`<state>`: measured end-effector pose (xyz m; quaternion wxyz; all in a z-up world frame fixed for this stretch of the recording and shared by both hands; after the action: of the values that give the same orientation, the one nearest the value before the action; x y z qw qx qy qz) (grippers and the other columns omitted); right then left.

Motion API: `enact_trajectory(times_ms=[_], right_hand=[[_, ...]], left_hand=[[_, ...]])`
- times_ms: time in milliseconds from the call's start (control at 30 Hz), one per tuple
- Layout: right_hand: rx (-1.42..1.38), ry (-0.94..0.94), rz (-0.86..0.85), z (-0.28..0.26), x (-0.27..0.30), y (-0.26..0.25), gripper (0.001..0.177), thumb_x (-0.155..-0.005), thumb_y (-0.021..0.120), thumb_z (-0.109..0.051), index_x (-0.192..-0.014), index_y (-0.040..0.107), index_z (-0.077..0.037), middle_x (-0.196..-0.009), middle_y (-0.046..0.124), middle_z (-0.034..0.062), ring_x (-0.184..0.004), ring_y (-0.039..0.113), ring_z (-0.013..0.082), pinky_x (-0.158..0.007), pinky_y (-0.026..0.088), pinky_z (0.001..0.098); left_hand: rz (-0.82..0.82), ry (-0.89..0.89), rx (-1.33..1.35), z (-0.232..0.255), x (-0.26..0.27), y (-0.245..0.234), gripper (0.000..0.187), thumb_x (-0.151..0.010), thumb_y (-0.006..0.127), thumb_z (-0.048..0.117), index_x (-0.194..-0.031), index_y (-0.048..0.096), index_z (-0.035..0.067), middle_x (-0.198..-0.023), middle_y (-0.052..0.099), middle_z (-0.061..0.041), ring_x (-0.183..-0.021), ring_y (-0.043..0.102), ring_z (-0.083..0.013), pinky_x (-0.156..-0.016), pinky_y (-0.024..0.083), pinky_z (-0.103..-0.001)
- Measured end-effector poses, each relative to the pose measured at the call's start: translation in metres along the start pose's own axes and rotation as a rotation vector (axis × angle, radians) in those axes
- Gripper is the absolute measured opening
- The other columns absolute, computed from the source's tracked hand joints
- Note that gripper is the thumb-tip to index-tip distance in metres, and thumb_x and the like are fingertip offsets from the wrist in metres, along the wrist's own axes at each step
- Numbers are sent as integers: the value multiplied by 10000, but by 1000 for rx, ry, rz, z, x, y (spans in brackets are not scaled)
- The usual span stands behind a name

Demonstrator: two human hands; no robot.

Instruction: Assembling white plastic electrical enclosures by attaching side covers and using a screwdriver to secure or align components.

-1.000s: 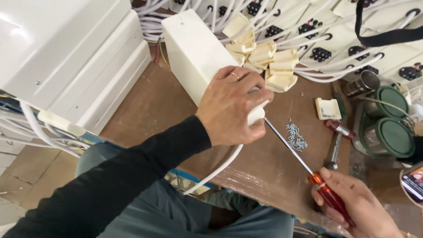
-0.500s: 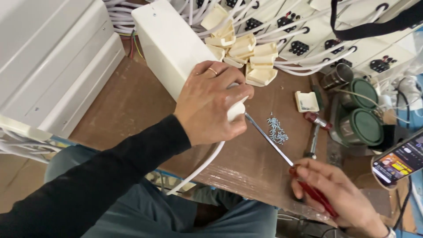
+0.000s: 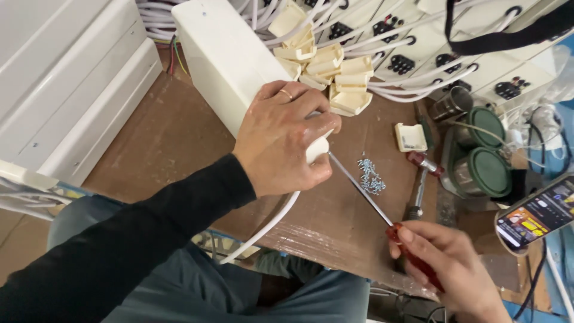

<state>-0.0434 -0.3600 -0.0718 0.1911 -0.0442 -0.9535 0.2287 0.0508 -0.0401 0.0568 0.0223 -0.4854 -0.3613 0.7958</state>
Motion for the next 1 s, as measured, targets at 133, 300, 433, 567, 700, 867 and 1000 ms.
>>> enact_trajectory(times_ms=[133,300,433,567,700,867,1000], right_hand=[[-619,292,-381,1,11,45,305,-922,736,-213,-1034,746,71,-688,680,103,-386,398,108,-308,283,253],[557,-617,371,-99,58,31,322,-803,793,-202,-1061,744,-15,-827,751,48,-645,714,109,-574,547,250],[727,-680,398,-90,54,29,349,-820,782,-229,-1089,733,-12,-922,765,113,-762,730,167,-670,562,296],[122,-229,72,-17,2,-3,287,-919,762,-182,-1119,739,21,-873,801,122,-654,680,148,-538,528,279],[-346,42,-335,2,-4,30,334,-963,786,-187,-1192,673,29,-905,766,195,-495,565,154,-376,415,276],[536,-576,322,-89,53,31,340,-809,817,-211,-1068,736,-6,-907,775,86,-735,707,137,-650,565,273],[552,-594,417,-92,54,31,290,-811,813,-155,-1037,734,9,-854,757,57,-706,725,93,-639,568,266]], left_hand=[[-5,11,-6,1,-1,0,325,-673,761,258,-974,705,151,-1042,631,-9,-1082,603,-252,-1039,436,-474],[0,15,-24,3,-1,-3,344,-668,764,255,-990,709,148,-1049,626,-9,-1087,597,-245,-1039,436,-476],[1,3,-17,1,1,-1,324,-675,763,243,-981,701,155,-1044,621,-8,-1093,593,-244,-1038,440,-468],[-24,-2,-15,1,-2,1,331,-664,768,239,-974,697,146,-1034,625,-8,-1076,591,-242,-1005,440,-466],[-15,19,-13,3,-1,-2,366,-675,763,238,-1023,703,141,-1058,626,-14,-1105,581,-245,-1027,435,-463],[-20,12,-18,2,-1,0,331,-684,764,233,-994,698,140,-1064,633,-22,-1108,584,-248,-1042,432,-470],[3,13,-7,1,1,2,335,-692,759,226,-1009,693,138,-1080,635,-20,-1120,592,-259,-1055,442,-463]])
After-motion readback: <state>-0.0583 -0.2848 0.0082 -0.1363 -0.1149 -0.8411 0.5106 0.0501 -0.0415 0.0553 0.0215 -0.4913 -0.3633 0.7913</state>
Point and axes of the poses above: each hand's wrist, its own x-axis away from the middle knuckle, its own y-axis out of the palm, z = x × y, the point moved 9 cm from there along -x, towards the middle knuckle
